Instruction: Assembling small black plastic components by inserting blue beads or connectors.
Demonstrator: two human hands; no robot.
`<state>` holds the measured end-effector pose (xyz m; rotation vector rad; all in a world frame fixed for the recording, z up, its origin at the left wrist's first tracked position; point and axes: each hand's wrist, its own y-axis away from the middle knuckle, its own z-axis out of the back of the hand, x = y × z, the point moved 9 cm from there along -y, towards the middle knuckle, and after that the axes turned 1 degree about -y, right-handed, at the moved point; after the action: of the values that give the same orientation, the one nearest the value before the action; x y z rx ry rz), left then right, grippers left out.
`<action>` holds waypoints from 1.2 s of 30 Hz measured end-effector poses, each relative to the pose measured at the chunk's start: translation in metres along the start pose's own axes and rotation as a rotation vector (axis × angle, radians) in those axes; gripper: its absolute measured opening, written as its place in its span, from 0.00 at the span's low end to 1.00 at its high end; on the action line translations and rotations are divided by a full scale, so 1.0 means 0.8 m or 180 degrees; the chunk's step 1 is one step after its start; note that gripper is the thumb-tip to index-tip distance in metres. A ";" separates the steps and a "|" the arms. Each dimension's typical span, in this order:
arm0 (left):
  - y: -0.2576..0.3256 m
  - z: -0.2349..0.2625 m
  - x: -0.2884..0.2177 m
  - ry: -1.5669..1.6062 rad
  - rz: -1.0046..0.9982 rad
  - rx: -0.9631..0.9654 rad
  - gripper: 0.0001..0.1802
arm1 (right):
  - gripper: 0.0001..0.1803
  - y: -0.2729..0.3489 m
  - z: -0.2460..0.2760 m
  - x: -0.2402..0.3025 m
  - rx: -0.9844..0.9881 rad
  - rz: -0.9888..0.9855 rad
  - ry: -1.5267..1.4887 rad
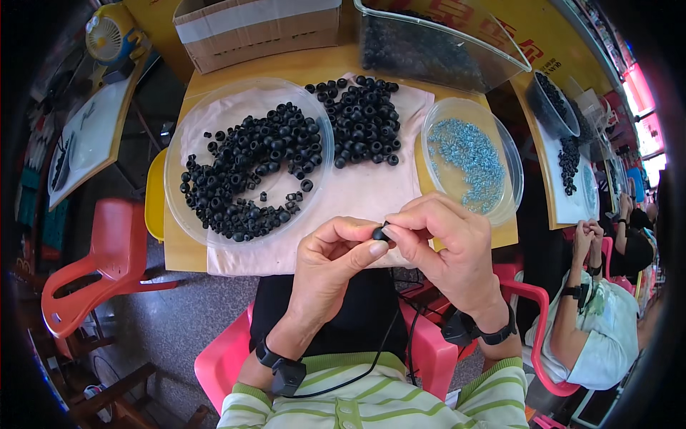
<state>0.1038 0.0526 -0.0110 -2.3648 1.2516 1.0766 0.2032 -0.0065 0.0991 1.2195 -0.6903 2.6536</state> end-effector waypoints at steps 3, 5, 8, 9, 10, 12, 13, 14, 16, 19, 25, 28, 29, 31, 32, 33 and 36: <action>0.002 -0.001 0.004 0.0213 0.0124 0.0029 0.07 | 0.09 0.005 0.000 0.007 -0.0099 0.0210 0.0231; 0.002 -0.003 0.012 0.0589 0.0424 0.0080 0.06 | 0.11 0.007 -0.001 0.015 -0.0078 0.0318 0.0314; 0.003 -0.004 0.024 0.1025 0.0825 0.0108 0.06 | 0.15 0.010 -0.003 0.024 -0.0050 0.0411 0.0429; 0.004 -0.004 0.027 0.1097 0.0880 0.0124 0.06 | 0.17 0.011 -0.003 0.027 -0.0046 0.0431 0.0471; 0.004 -0.005 0.029 0.1170 0.0935 0.0141 0.06 | 0.17 0.012 -0.003 0.030 -0.0062 0.0531 0.0569; 0.007 -0.007 0.028 0.1241 0.0924 0.0183 0.06 | 0.18 0.013 -0.006 0.035 -0.0091 0.0733 0.0760; 0.008 -0.008 0.028 0.1275 0.0915 0.0201 0.07 | 0.18 0.015 -0.006 0.038 -0.0152 0.0865 0.0821; 0.009 -0.010 0.026 0.1230 0.0892 0.0187 0.07 | 0.18 0.017 -0.006 0.042 -0.0212 0.1000 0.0882; 0.013 -0.014 0.020 0.1135 0.0823 0.0120 0.07 | 0.18 0.019 -0.008 0.050 -0.0251 0.1189 0.0970; 0.013 -0.019 0.014 0.1007 0.0880 0.0160 0.07 | 0.18 0.020 -0.004 0.054 -0.0221 0.1301 0.1022; 0.013 -0.025 0.003 0.0942 0.0839 0.0133 0.07 | 0.15 0.013 -0.004 0.060 -0.0033 0.1373 0.0927; 0.011 -0.029 -0.006 0.0782 0.0706 0.0169 0.08 | 0.15 0.009 -0.001 0.063 -0.0031 0.1256 0.0898; 0.007 -0.029 -0.013 0.0697 0.0601 0.0181 0.08 | 0.15 0.002 -0.001 0.064 0.0047 0.1227 0.0927; -0.002 -0.025 -0.036 0.0041 0.0300 0.0088 0.09 | 0.15 -0.020 0.002 0.063 0.0160 0.1127 0.0980; -0.006 -0.021 -0.058 -0.0521 0.0072 -0.0027 0.10 | 0.16 -0.037 0.009 0.057 0.0271 0.0928 0.1231; -0.010 -0.016 -0.079 -0.1083 -0.0160 -0.0151 0.10 | 0.16 -0.056 0.026 0.047 0.0195 0.0713 0.1245; -0.015 0.002 -0.145 -0.3493 -0.1336 -0.0670 0.09 | 0.12 -0.128 0.100 0.025 -0.0768 0.0191 0.1630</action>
<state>0.0711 0.1309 0.0696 -1.5210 0.2423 1.9535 0.2764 0.0458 0.1944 0.4348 -0.9189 2.6576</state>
